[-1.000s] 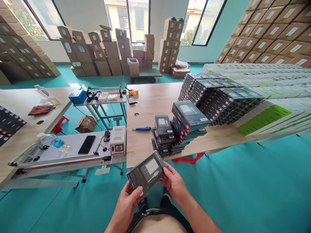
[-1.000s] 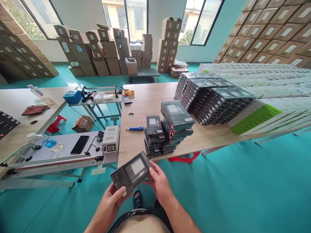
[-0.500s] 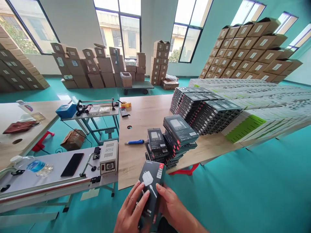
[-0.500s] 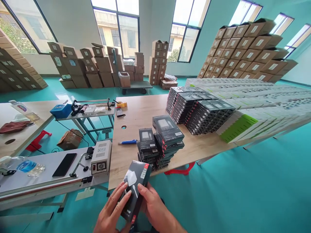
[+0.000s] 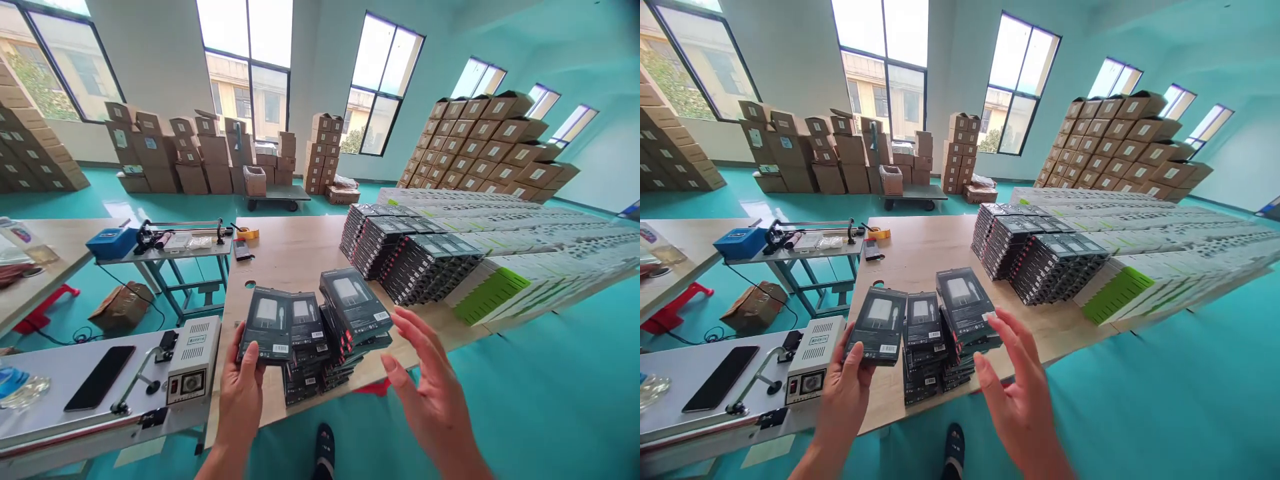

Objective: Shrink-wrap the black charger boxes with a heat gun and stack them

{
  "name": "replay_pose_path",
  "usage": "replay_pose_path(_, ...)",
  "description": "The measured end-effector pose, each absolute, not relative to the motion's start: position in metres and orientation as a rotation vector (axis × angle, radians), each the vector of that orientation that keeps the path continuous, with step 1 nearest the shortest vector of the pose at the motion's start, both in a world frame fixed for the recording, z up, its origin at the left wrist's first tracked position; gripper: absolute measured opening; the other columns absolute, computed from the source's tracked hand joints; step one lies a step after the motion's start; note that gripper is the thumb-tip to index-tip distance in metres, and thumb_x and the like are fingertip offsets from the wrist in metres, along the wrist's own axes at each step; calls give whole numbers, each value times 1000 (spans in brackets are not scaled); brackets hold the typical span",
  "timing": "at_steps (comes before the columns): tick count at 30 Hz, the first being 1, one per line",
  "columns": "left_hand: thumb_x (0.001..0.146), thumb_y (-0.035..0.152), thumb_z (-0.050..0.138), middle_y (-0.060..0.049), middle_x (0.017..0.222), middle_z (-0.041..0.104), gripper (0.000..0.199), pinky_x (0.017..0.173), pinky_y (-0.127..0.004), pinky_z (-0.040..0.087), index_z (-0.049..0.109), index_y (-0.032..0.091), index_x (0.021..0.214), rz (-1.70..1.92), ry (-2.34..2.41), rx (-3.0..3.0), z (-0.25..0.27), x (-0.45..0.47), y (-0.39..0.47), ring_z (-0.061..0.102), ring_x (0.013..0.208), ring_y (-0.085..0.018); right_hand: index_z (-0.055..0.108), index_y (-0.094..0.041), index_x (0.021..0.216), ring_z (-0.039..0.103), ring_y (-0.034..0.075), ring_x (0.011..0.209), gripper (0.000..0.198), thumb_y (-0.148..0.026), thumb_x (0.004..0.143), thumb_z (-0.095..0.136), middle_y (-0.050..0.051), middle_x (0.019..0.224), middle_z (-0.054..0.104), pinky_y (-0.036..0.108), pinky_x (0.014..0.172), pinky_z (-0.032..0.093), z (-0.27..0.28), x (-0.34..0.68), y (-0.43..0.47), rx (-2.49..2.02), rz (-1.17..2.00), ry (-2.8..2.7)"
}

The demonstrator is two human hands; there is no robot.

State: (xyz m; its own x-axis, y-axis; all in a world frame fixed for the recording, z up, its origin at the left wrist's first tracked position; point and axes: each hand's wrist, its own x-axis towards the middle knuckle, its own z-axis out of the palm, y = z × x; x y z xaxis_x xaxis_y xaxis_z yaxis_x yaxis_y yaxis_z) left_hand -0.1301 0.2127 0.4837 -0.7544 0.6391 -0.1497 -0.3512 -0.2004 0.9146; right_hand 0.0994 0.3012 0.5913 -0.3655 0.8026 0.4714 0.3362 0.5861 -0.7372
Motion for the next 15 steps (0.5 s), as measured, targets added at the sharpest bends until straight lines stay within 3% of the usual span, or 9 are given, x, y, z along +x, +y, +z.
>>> replay_pose_path(2,88,53,51,-4,140,51,61,104,-35,44,35,33,144,1972,1506,418,473,-121,240,49,126,-23,47,-33,135,38,26,134,48,-41,88,57,2,150,34,45,110,37,585,107,341,-960,744,-1946)
replay_pose_path(5,88,55,51,-7,142,47,59,111,-41,36,43,26,139,1781,1770,547,451,-104,265,40,134,-27,46,-30,139,36,27,137,55,-51,89,53,4,150,37,44,110,38,566,110,386,-946,1099,-1934)
replay_pose_path(7,85,57,52,-8,149,37,59,110,-47,37,48,25,134,1653,2008,604,446,-95,270,31,139,-31,44,-27,141,34,27,138,60,-55,89,51,5,150,38,42,110,39,553,110,402,-905,1317,-1920)
replay_pose_path(10,85,59,49,-1,158,16,60,110,-51,34,42,31,138,1592,2220,674,468,-88,273,12,145,-31,38,-28,145,28,26,142,63,-56,89,48,4,153,33,43,113,34,544,110,410,-882,1460,-1963)
replay_pose_path(13,89,57,44,2,159,17,62,117,-47,22,34,33,145,1576,2011,817,508,-84,285,10,146,-27,33,-29,147,27,26,142,63,-56,91,45,2,153,32,44,116,29,542,112,412,-853,1467,-2031)
replay_pose_path(15,89,54,46,-1,158,21,66,118,-45,20,31,30,148,1555,1735,819,528,-79,299,14,146,-28,31,-29,147,28,27,142,64,-56,91,45,2,153,33,44,116,28,541,114,413,-794,1449,-2059)
